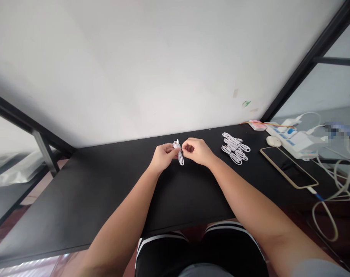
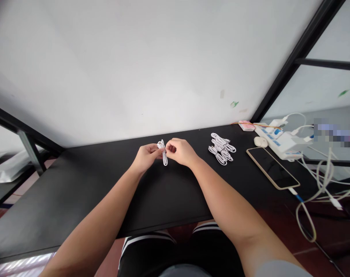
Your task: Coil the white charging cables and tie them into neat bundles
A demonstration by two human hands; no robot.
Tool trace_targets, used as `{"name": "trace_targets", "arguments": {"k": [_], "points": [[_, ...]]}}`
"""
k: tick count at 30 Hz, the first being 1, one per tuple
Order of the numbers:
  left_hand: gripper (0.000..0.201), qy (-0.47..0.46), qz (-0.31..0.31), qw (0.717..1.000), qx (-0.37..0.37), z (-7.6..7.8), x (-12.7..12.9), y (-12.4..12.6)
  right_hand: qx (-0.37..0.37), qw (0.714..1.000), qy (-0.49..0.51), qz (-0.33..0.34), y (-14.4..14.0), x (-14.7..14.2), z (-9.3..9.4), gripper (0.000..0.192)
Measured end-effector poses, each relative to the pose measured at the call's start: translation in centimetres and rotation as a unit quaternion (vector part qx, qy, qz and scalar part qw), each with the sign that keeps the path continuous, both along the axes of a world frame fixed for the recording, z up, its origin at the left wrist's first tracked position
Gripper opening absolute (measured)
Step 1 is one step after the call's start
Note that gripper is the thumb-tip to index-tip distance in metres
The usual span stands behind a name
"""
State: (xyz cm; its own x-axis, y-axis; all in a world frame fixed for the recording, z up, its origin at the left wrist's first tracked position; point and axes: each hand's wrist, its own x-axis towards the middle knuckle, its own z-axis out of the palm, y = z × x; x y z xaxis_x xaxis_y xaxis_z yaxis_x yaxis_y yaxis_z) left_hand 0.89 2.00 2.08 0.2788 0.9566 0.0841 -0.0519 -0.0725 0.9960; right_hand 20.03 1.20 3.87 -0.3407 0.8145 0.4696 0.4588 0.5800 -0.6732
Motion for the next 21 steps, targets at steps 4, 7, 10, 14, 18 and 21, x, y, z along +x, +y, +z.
{"name": "trace_targets", "arguments": {"k": [4,7,10,14,18,21], "points": [[0.036,0.005,0.006,1.0,-0.002,0.24,0.06,-0.14,-0.002,1.0,-0.004,0.01,0.26,0.37,-0.15,0.008],[0.037,0.008,0.003,1.0,-0.005,0.25,0.11,-0.18,0.005,1.0,-0.01,0.017,0.3,0.43,-0.27,0.009],[0.036,0.003,-0.003,1.0,-0.006,0.11,0.06,-0.1,0.005,1.0,-0.009,0.016,0.24,0.32,-0.37,0.007],[0.037,-0.01,-0.024,1.0,-0.008,-0.08,-0.11,0.1,0.004,1.0,-0.003,0.01,0.15,0.23,-0.35,0.008],[0.038,-0.014,-0.041,0.999,-0.014,-0.28,-0.17,0.22,-0.001,1.0,-0.016,0.019,0.15,0.27,-0.19,0.007],[0.038,-0.017,-0.044,0.999,-0.018,-0.4,-0.12,0.23,0.001,0.999,-0.047,0.017,0.15,0.21,-0.05,0.007]]}}
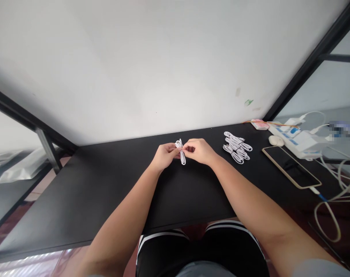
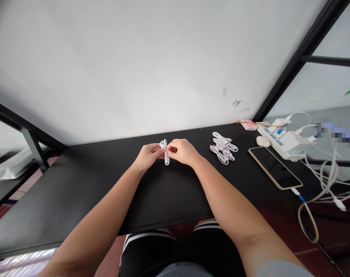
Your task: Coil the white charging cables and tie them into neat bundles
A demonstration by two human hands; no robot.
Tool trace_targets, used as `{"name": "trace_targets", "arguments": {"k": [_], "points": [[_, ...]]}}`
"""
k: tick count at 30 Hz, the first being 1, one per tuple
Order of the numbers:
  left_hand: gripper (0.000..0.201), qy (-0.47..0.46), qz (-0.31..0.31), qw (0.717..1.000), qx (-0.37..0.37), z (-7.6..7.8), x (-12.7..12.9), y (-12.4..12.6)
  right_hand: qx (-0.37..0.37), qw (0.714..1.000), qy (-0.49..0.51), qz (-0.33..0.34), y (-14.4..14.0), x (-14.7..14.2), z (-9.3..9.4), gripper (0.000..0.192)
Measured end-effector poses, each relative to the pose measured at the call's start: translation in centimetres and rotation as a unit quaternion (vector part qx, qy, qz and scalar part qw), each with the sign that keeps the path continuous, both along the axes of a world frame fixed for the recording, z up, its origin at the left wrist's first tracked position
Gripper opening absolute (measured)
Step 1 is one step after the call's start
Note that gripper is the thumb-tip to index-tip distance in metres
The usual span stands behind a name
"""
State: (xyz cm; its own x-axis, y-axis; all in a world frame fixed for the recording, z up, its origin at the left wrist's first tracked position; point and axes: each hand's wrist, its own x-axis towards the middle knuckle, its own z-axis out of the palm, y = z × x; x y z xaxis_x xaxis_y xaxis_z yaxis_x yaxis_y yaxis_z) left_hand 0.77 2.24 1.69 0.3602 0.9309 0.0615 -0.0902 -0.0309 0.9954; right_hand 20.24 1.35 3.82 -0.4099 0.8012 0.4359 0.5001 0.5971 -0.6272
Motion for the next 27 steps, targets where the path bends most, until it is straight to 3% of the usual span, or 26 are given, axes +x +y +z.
{"name": "trace_targets", "arguments": {"k": [8,17,24,27], "points": [[0.034,0.004,0.024,1.0,0.004,0.5,0.1,-0.2,-0.023,1.0,0.017,-0.006,-0.3,-0.3,0.2,0.007],[0.035,0.016,0.086,0.995,0.047,0.7,0.4,-0.3,-0.141,0.982,0.126,-0.021,0.7,-0.5,-1.0,0.019],[0.037,0.013,0.157,0.986,0.046,0.1,0.5,0.0,-0.127,0.981,0.139,-0.054,1.0,-0.5,-1.4,0.03],[0.038,0.002,0.166,0.985,0.037,0.0,0.6,-0.1,-0.147,0.981,0.119,-0.037,0.7,-0.7,-1.5,0.035]]}}
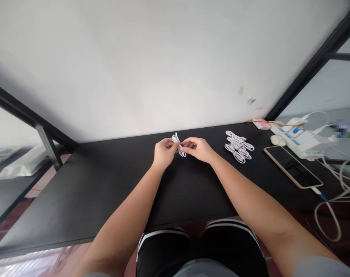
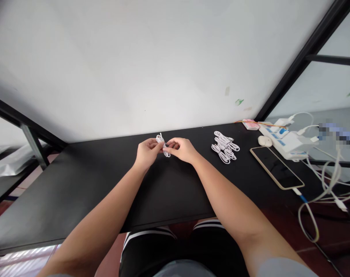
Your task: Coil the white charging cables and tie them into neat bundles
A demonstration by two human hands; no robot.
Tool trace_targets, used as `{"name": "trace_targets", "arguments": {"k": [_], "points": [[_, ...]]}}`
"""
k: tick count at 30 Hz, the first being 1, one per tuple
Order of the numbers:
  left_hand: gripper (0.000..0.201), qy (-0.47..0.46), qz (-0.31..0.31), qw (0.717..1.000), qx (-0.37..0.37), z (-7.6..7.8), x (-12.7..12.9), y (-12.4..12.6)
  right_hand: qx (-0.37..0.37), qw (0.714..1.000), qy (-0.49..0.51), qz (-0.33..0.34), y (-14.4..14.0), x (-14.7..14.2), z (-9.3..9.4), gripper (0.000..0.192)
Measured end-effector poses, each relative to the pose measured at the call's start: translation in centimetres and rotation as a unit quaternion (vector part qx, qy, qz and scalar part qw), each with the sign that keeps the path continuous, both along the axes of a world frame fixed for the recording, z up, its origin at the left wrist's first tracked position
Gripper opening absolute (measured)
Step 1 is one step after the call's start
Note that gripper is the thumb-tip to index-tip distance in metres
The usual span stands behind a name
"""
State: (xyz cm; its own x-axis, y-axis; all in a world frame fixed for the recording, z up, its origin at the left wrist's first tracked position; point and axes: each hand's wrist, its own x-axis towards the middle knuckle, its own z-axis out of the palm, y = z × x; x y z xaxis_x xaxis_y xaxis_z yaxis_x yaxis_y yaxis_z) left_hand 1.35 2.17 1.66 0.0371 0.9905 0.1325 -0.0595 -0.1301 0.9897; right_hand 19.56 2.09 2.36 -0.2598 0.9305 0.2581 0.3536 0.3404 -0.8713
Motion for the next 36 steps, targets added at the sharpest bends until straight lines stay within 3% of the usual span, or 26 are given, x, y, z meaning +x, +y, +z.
{"name": "trace_targets", "arguments": {"k": [10,23,36], "points": [[0.043,-0.066,-0.021,0.997,-0.025,0.6,0.5,-0.4,-0.003,0.999,0.053,0.007,0.7,0.0,-0.9,0.03],[0.042,-0.103,-0.021,0.994,-0.036,0.8,0.6,-0.5,0.074,0.996,0.036,-0.038,-0.2,-0.7,-0.1,0.024],[0.043,-0.117,-0.015,0.993,-0.027,1.0,0.8,-0.6,0.024,0.992,0.121,-0.031,-0.1,-1.3,-0.5,0.028]]}}
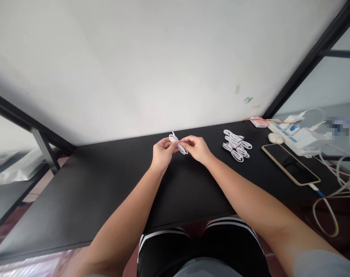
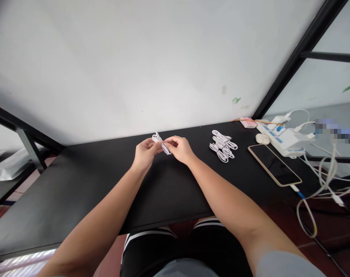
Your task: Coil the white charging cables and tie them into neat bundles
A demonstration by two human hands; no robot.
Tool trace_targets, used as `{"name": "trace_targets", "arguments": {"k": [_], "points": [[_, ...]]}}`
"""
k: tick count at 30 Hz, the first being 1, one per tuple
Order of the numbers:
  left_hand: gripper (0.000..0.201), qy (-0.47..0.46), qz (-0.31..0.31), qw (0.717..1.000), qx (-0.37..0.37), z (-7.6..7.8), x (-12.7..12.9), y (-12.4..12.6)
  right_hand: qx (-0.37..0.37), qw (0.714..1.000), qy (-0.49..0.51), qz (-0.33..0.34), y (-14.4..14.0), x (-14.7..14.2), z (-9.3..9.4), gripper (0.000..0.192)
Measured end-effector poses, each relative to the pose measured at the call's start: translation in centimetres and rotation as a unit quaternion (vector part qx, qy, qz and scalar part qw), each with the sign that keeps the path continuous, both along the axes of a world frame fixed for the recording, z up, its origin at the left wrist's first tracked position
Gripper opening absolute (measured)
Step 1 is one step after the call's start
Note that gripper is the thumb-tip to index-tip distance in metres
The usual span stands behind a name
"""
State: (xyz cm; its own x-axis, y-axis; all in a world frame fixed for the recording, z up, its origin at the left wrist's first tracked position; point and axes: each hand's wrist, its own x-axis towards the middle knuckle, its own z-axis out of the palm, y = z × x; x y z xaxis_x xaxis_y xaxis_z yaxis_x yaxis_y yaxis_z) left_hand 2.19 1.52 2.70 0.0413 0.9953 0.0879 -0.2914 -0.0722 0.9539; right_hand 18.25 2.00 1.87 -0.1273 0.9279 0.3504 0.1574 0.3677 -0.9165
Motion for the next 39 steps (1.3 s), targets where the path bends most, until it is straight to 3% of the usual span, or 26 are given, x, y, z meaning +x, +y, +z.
{"name": "trace_targets", "arguments": {"k": [3,10,15,24,30,33,36,39], "points": [[0.044,0.002,-0.015,1.0,0.005,-0.1,-0.1,0.0,-0.024,0.999,0.027,0.024,0.1,0.3,0.0,0.028],[0.041,0.015,-0.118,0.993,-0.003,-0.4,-0.8,0.2,-0.048,0.995,0.012,0.092,0.2,1.8,0.7,0.027],[0.04,0.024,-0.121,0.992,0.007,-0.3,-0.9,0.1,-0.08,0.989,0.046,0.116,0.1,1.8,0.9,0.03],[0.04,0.068,-0.078,0.995,-0.008,-0.6,-1.1,0.4,-0.114,0.992,0.007,0.058,0.9,1.5,-0.1,0.038],[0.037,0.18,-0.04,0.983,-0.018,-0.8,-1.5,1.9,-0.088,0.991,-0.1,-0.024,1.8,2.2,-1.3,0.04],[0.034,0.343,-0.012,0.939,0.008,0.0,-3.4,2.1,-0.077,0.988,-0.129,-0.036,1.8,2.4,-1.4,0.036],[0.029,0.534,0.036,0.843,0.046,1.0,-7.3,1.4,-0.07,0.986,-0.144,-0.04,1.8,2.4,-1.4,0.033],[0.032,0.647,0.058,0.76,0.026,1.6,-12.5,-0.3,-0.067,0.984,-0.158,-0.041,1.8,2.4,-1.5,0.029]]}}
